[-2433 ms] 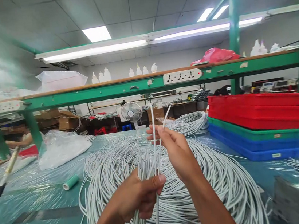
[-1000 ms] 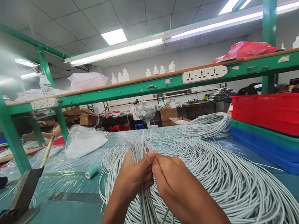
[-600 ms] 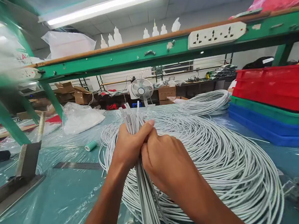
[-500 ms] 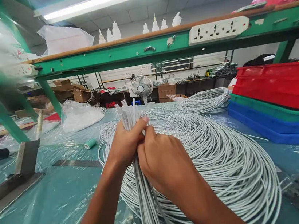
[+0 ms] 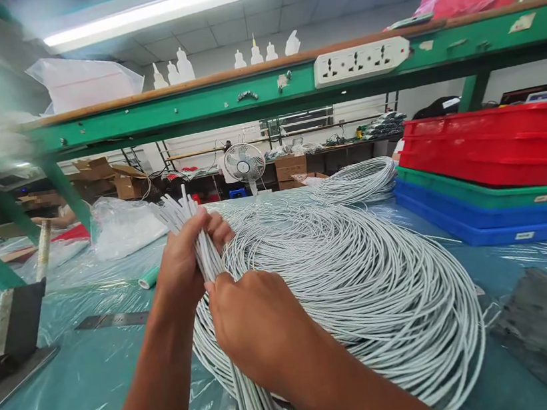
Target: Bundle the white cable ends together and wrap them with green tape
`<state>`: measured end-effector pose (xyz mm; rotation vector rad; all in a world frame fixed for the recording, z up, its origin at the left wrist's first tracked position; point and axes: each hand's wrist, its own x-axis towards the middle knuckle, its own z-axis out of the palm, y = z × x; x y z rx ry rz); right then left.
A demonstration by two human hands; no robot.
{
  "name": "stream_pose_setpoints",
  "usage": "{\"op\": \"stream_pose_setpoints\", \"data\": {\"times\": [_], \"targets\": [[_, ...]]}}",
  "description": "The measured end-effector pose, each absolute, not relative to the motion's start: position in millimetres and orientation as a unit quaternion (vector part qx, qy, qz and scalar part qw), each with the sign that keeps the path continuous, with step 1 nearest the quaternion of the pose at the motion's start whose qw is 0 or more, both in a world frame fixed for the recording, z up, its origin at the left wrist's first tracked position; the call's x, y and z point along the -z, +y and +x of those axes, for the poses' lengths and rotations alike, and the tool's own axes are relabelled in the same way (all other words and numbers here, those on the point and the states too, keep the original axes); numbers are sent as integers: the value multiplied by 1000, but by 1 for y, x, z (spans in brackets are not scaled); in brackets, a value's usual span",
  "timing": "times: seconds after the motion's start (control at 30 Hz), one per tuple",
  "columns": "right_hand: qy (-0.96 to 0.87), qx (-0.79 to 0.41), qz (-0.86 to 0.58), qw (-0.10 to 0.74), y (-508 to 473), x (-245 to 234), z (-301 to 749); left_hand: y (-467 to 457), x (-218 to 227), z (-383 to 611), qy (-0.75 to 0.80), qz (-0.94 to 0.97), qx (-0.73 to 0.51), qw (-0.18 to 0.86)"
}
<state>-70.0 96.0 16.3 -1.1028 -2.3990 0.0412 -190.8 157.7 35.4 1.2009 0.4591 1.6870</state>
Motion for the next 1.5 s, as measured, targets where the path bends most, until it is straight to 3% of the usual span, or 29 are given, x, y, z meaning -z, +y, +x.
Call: {"op": "stream_pose_setpoints", "data": {"times": [0.1, 0.23, 0.27, 0.33, 0.57, 1.03, 1.33, 1.5], "targets": [[-880, -50, -406, 243, 99, -25, -63, 156, -36, -191, 187, 494, -672, 520], [-852, -412, -253, 200, 144, -35, -35, 132, -51, -198, 94, 478, -621, 613], [-832, -433, -264, 226, 160, -30, -30, 123, -55, -200, 75, 474, -622, 619], [-808, -320, -388, 308, 192, -11, -29, 106, -64, -205, 53, 478, -621, 619], [-816, -256, -457, 244, 243, 83, -77, 81, -71, -205, 48, 524, -592, 610], [-726, -503, -406, 235, 266, 100, -68, 89, -65, -196, 21, 528, -577, 623], [-546, -636, -342, 425, 275, 84, -58, 98, -61, -194, 55, 501, -598, 623], [-499, -596, -243, 580, 271, 54, -33, 113, -57, -191, 102, 473, -615, 622]]}}
